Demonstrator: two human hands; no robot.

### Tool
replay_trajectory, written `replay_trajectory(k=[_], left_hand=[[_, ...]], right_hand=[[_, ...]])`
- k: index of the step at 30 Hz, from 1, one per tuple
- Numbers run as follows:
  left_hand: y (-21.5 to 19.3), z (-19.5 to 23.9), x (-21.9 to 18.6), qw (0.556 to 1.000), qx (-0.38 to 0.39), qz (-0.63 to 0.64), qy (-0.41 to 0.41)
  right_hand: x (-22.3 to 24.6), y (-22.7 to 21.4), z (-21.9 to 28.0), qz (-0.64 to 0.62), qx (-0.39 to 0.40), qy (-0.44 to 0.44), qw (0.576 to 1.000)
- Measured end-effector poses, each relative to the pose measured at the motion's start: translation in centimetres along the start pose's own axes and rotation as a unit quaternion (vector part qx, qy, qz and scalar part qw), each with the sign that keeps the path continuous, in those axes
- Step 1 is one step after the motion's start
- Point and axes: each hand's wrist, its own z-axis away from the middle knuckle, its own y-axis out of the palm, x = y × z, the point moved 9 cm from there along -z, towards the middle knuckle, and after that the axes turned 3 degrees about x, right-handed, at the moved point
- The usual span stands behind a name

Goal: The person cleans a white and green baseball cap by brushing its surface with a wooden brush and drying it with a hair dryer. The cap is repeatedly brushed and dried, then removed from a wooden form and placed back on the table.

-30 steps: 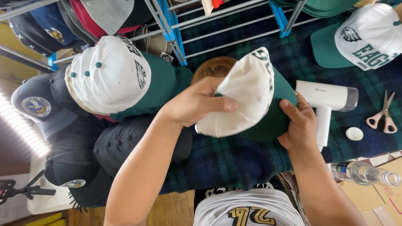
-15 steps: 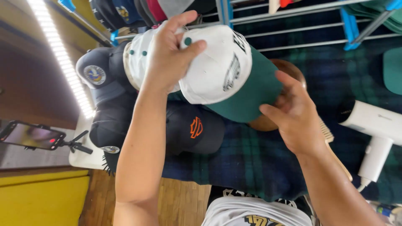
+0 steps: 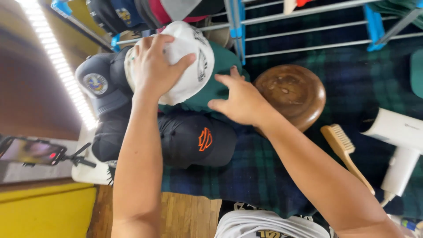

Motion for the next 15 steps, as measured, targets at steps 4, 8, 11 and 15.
replay_trajectory(k=[4, 8, 11, 15], left_hand=[[-1.4, 1.4, -2.1, 0.988, -0.108, -0.064, 0.094], [1.5, 1.5, -4.0, 0.985, 0.000, -0.007, 0.175], [1.5, 1.8, -6.0, 0.988, 0.018, -0.059, 0.143], [2.4, 2.7, -6.0, 0.979, -0.027, -0.035, 0.198]], right_hand=[[1.6, -5.0, 7.6, -0.053, -0.103, -0.121, 0.986], [-2.4, -11.4, 13.8, -0.196, -0.237, -0.187, 0.933], [-10.0, -16.4, 15.2, -0.175, -0.335, -0.119, 0.918], [-25.1, -23.7, 16.8, -0.139, -0.481, 0.088, 0.861]])
